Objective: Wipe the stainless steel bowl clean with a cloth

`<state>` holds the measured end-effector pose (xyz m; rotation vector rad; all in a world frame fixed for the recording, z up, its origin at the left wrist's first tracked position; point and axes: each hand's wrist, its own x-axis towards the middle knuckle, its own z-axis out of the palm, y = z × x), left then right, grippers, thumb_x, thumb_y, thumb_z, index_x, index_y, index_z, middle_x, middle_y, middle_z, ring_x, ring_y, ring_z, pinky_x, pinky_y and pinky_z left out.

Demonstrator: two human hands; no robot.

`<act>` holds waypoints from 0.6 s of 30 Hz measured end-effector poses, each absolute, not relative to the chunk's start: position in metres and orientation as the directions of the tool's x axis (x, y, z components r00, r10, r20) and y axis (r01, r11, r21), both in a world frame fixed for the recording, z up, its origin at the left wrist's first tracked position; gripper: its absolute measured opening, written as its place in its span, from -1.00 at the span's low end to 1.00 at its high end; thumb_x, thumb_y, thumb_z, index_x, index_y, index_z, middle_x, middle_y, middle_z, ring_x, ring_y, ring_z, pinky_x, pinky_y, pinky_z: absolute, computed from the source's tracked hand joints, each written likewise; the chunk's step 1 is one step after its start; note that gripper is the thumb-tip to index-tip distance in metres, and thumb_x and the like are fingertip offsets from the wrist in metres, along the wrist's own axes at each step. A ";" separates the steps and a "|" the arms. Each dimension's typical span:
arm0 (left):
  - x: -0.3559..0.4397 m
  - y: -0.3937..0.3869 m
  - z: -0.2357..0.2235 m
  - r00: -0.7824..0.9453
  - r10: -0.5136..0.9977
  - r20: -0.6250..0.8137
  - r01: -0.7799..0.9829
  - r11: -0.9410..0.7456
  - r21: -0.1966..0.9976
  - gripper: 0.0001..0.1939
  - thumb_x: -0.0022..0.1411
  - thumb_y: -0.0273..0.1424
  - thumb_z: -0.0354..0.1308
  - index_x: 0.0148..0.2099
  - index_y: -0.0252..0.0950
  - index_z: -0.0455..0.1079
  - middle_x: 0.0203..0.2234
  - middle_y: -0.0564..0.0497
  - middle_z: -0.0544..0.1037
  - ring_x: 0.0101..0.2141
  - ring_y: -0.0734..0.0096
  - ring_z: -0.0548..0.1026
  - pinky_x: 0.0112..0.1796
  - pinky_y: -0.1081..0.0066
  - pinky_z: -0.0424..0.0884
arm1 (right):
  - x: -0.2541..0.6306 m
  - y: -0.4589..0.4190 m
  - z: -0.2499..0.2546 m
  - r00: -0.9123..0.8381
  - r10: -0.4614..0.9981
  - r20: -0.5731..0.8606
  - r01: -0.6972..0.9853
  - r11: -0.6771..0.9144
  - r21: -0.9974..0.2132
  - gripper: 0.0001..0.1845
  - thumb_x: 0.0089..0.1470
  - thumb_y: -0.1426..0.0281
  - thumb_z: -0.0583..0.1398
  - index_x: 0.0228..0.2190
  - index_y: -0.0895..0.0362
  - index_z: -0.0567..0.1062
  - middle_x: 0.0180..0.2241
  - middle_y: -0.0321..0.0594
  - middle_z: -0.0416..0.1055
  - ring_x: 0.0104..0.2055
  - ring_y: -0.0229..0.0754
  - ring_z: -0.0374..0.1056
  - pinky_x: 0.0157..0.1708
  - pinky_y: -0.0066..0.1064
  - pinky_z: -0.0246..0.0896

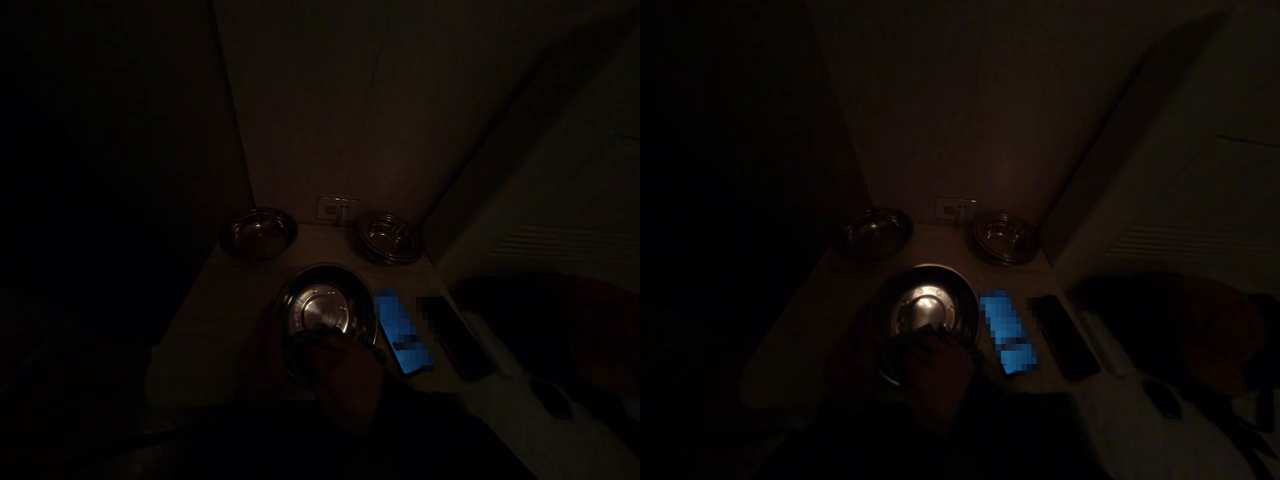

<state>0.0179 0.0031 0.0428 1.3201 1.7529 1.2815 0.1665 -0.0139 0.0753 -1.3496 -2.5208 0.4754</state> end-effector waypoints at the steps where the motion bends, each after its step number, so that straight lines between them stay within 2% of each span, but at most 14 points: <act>1: 0.019 0.003 0.044 -0.339 0.937 0.090 0.365 0.043 0.930 -0.54 0.28 -0.20 -0.12 0.13 -0.23 0.30 0.06 -0.02 0.42 0.08 0.26 0.35 -0.01 0.39 0.34 | 0.177 -0.015 0.078 -0.566 0.824 0.026 0.762 0.535 -0.365 -0.66 0.06 0.39 0.09 -0.10 0.08 0.45 -0.05 -0.24 0.44 -0.02 -0.06 0.26 -0.01 -0.16 0.07; 6: 0.023 0.009 0.047 -0.345 0.936 0.072 0.364 0.062 0.929 -0.53 0.27 -0.20 -0.13 0.13 -0.27 0.30 0.05 -0.04 0.43 0.06 0.25 0.37 -0.01 0.39 0.34 | 0.199 -0.013 0.078 -0.546 0.835 -0.061 0.819 0.518 -0.246 -0.71 0.06 0.40 0.11 -0.15 0.08 0.47 -0.06 -0.22 0.45 -0.02 -0.05 0.25 -0.01 -0.13 0.03; 12: 0.019 0.014 0.043 -0.368 0.930 -0.002 0.362 0.146 0.921 -0.54 0.27 -0.18 -0.12 0.13 -0.21 0.31 0.05 -0.03 0.43 0.03 0.24 0.40 -0.05 0.38 0.37 | 0.164 0.002 0.067 -0.621 0.778 0.092 0.726 0.616 -0.305 -0.64 0.12 0.39 0.08 -0.02 0.08 0.38 0.04 -0.24 0.37 0.10 -0.13 0.14 0.03 -0.24 0.06; 18: 0.016 0.014 0.033 -0.328 0.936 0.129 0.418 0.021 0.908 -0.52 0.27 -0.20 -0.12 0.15 -0.27 0.27 0.10 -0.07 0.37 0.09 0.25 0.34 0.02 0.38 0.30 | 0.154 0.033 0.075 -0.611 0.777 0.152 0.754 0.630 -0.186 -0.58 0.16 0.39 0.04 0.07 0.15 0.30 0.14 -0.17 0.23 0.12 -0.02 0.08 0.01 -0.10 0.09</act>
